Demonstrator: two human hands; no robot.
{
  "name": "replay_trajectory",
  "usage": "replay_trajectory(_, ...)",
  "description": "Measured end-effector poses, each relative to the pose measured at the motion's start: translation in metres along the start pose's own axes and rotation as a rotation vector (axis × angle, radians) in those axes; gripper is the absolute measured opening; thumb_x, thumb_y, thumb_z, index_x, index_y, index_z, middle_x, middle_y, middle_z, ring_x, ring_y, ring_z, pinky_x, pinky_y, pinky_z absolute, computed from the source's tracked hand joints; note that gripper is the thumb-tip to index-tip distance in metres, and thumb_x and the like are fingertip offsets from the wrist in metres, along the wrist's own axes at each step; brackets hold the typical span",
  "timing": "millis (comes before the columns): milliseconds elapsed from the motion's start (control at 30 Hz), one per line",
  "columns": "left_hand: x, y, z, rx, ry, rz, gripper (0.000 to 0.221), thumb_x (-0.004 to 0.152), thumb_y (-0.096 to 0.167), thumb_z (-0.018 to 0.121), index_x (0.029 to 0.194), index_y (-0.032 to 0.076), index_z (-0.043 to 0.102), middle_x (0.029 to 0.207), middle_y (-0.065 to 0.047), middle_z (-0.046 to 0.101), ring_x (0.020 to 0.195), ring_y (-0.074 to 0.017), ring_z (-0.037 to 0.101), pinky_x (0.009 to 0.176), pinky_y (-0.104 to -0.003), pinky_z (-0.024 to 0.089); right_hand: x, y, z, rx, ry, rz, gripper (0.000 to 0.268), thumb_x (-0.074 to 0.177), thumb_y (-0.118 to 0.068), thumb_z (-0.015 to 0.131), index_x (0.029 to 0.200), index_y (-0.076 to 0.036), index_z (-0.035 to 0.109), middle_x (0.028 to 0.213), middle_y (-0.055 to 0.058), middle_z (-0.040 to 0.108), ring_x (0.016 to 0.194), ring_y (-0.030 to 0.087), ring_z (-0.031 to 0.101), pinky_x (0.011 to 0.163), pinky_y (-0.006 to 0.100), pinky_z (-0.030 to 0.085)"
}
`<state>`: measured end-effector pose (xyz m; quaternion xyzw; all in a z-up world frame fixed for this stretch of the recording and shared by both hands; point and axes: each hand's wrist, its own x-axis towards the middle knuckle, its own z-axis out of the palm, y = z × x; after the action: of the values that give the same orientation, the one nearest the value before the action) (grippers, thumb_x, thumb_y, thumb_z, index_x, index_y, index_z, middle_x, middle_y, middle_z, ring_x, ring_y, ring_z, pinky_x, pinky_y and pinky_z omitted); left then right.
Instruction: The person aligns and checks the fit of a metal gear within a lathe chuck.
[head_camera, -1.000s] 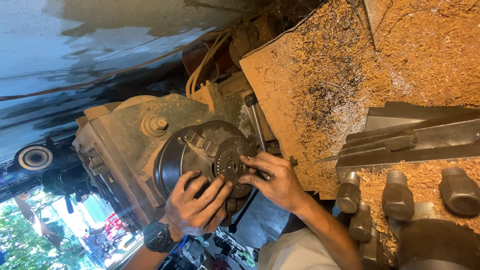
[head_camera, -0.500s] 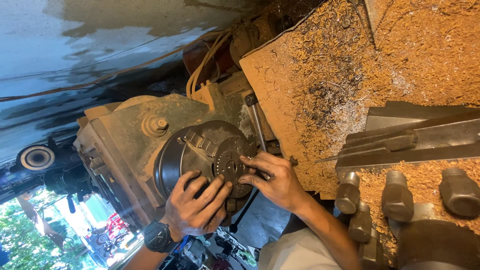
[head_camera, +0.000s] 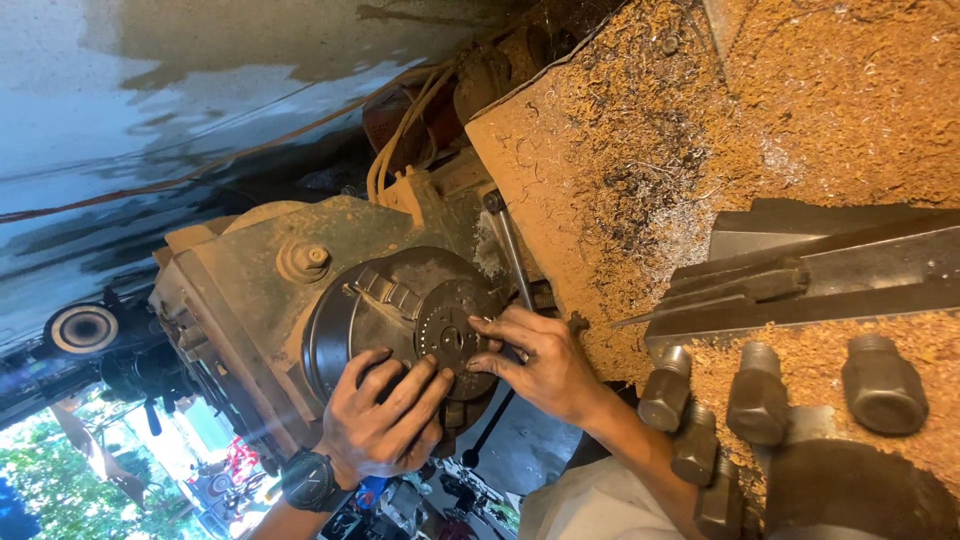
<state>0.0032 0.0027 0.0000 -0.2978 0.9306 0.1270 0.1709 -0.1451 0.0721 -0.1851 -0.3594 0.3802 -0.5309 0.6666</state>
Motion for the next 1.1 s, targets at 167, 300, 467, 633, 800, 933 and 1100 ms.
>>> replay_trajectory(167,0.0012,0.0006,0.0008,-0.001,0.023,0.000,0.043,0.075,0.020,0.073,0.116,0.006,0.075,0.115,-0.011,0.070,0.094,-0.0282,0.063,0.093,-0.051,0.053,0.0010,-0.0015,-0.0016,0.008,0.009,-0.021,0.045,0.079,-0.008,0.085,0.121,-0.001,0.072,0.085,0.009,0.066,0.075,0.018,0.067,0.068,0.030,0.055)
replay_trajectory(300,0.0019,0.0011,0.0003,-0.003,0.026,-0.009,0.044,0.074,0.019,0.073,0.116,0.007,0.075,0.115,-0.010,0.070,0.094,-0.0273,0.063,0.093,-0.050,0.053,0.0012,-0.0027,-0.0017,0.016,0.012,-0.017,0.044,0.079,-0.008,0.085,0.120,0.000,0.072,0.086,0.010,0.066,0.076,0.018,0.067,0.069,0.030,0.055)
replay_trajectory(467,-0.0030,-0.0010,0.0035,-0.007,0.015,-0.005,0.043,0.075,0.021,0.073,0.116,0.007,0.075,0.115,-0.011,0.070,0.093,-0.0277,0.063,0.092,-0.051,0.052,0.0005,-0.0015,-0.0007,0.031,0.003,0.006,0.046,0.079,-0.010,0.086,0.122,-0.001,0.072,0.087,0.008,0.067,0.077,0.016,0.067,0.068,0.030,0.055)
replay_trajectory(633,-0.0048,-0.0024,0.0036,-0.001,0.014,0.002,0.043,0.076,0.021,0.072,0.117,0.007,0.075,0.116,-0.010,0.070,0.095,-0.0280,0.062,0.093,-0.051,0.052,0.0010,-0.0018,-0.0008,0.040,-0.008,0.072,0.047,0.078,-0.011,0.086,0.123,-0.003,0.073,0.087,0.006,0.068,0.077,0.014,0.067,0.068,0.029,0.055)
replay_trajectory(800,-0.0051,-0.0016,0.0023,0.020,-0.021,0.003,0.043,0.078,0.024,0.071,0.117,0.008,0.075,0.118,-0.009,0.070,0.096,-0.0278,0.062,0.094,-0.051,0.051,0.0035,-0.0071,-0.0071,0.009,-0.035,0.032,0.048,0.080,-0.014,0.086,0.125,-0.004,0.072,0.090,0.006,0.067,0.081,0.014,0.067,0.072,0.029,0.054)
replay_trajectory(933,-0.0053,-0.0024,0.0028,0.023,-0.012,0.012,0.043,0.078,0.026,0.071,0.117,0.009,0.075,0.119,-0.009,0.069,0.096,-0.0281,0.062,0.094,-0.051,0.051,0.0026,-0.0075,-0.0054,-0.005,-0.035,0.124,0.045,0.079,-0.015,0.087,0.122,-0.007,0.074,0.090,0.004,0.070,0.076,0.013,0.066,0.065,0.028,0.052)
replay_trajectory(1100,-0.0061,-0.0021,0.0032,0.033,-0.008,0.012,0.043,0.079,0.025,0.071,0.118,0.008,0.075,0.120,-0.009,0.069,0.098,-0.0280,0.061,0.095,-0.050,0.051,-0.0007,-0.0030,-0.0010,0.004,0.004,0.104,0.046,0.078,-0.013,0.087,0.121,-0.008,0.075,0.092,0.004,0.070,0.071,0.014,0.062,0.062,0.028,0.050)
